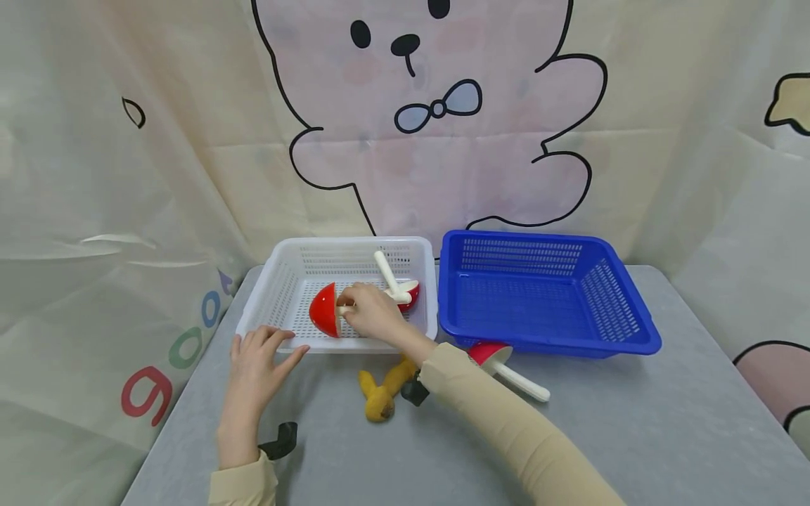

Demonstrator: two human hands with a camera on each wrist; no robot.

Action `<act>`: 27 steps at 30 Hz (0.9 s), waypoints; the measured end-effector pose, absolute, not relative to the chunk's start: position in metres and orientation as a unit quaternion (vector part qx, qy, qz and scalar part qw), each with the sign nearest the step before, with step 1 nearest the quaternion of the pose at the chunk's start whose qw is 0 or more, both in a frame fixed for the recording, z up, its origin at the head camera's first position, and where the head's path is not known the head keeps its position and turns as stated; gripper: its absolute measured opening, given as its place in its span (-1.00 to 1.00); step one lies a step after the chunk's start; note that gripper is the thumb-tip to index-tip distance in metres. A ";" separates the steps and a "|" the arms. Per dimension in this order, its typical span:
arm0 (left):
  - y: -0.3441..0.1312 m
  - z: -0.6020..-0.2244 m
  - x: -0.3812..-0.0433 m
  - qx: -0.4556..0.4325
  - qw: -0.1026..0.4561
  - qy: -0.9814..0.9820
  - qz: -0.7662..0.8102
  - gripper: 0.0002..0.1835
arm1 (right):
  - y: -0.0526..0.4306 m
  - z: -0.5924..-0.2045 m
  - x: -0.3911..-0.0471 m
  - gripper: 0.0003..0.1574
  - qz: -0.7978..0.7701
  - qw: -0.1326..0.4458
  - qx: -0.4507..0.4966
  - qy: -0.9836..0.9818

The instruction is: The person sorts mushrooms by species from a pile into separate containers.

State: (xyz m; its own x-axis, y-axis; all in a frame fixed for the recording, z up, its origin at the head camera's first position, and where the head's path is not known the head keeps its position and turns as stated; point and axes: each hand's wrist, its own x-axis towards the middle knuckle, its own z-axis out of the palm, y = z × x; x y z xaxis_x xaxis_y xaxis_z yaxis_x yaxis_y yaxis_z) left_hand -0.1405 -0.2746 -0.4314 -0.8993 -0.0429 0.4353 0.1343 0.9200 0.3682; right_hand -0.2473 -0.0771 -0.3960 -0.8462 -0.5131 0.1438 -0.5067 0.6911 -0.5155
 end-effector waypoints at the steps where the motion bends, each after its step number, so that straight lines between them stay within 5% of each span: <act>1: -0.275 -0.432 -0.141 -0.025 0.224 -0.954 -0.199 -0.64 | -0.078 -0.397 -0.248 -0.76 -0.280 0.009 -0.274 0.920; 19: -0.274 -0.430 -0.141 -0.019 0.216 -0.955 -0.204 -0.64 | -0.089 -0.408 -0.249 -0.76 -0.246 0.024 -0.262 0.933; 27: -0.274 -0.431 -0.140 -0.026 0.223 -0.955 -0.194 -0.64 | -0.071 -0.396 -0.251 -0.72 -0.199 -0.019 -0.307 0.930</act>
State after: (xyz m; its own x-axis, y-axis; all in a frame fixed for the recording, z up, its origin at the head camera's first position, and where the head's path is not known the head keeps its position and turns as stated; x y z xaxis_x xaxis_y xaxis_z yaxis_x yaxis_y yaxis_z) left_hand -0.1402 -0.2743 -0.4310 -0.8993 -0.0370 0.4359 0.1360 0.9234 0.3589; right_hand -0.2505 -0.0713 -0.3957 -0.8102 -0.5646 0.1573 -0.5796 0.7319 -0.3584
